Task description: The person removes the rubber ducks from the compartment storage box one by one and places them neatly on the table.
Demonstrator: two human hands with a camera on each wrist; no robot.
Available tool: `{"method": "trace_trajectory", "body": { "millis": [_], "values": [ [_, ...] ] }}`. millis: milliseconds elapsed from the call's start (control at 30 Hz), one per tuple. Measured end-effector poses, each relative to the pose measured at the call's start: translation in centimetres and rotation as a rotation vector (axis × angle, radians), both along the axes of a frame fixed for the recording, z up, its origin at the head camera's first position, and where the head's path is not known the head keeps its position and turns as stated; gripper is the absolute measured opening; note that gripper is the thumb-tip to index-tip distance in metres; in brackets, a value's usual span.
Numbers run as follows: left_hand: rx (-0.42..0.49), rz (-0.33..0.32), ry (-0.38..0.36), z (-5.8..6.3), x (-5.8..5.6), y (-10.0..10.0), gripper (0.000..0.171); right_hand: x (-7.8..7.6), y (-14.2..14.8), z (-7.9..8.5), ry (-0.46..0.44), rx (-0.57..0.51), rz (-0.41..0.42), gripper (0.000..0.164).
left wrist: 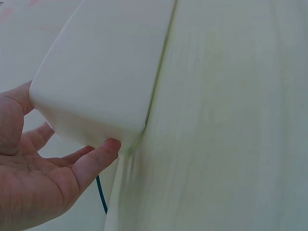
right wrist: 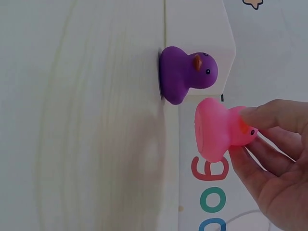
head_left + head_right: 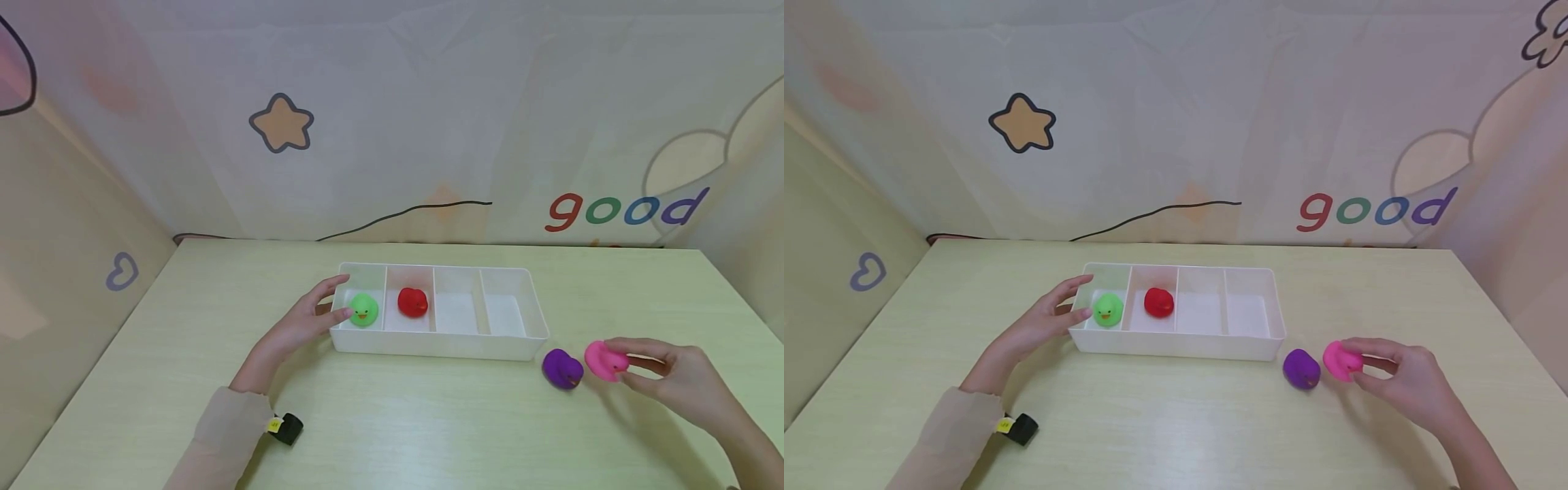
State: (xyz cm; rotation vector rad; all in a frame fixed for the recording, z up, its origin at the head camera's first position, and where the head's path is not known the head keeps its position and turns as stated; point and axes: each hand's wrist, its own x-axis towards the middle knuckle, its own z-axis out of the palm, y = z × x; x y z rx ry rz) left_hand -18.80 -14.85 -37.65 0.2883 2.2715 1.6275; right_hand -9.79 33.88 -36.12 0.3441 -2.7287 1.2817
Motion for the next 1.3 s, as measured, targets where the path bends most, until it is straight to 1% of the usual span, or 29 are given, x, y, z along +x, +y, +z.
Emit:
{"method": "trace_trajectory", "body": {
  "millis": [167,433,533,767,900,1033,1300],
  "values": [
    [0.008,-0.005,0.001,0.1,0.0,0.0,0.064,0.0,0.2,-0.4,-0.012,-0.008,0.025,0.035],
    [0.008,-0.004,0.004,0.0,0.0,0.0,0.064,-0.3,0.5,-1.0,-0.030,0.048,0.035,0.035],
    [0.010,-0.005,0.004,0.0,0.0,0.0,0.064,-0.4,0.6,-1.2,-0.034,0.053,0.048,0.035],
    [0.008,-0.007,0.008,0.0,0.0,0.0,0.064,-0.6,0.7,-1.3,-0.074,0.060,0.072,0.036],
    [0.000,-0.006,0.013,0.0,0.0,0.0,0.065,-0.7,0.7,-1.3,-0.097,0.045,0.089,0.036],
    [-0.002,-0.007,0.015,0.0,0.0,0.0,0.065,-0.7,0.7,-1.4,-0.092,0.031,0.108,0.035],
    [0.005,-0.009,0.010,0.1,0.1,0.0,0.065,-0.9,0.8,-1.4,-0.095,0.045,0.107,0.035]
  ]
}}
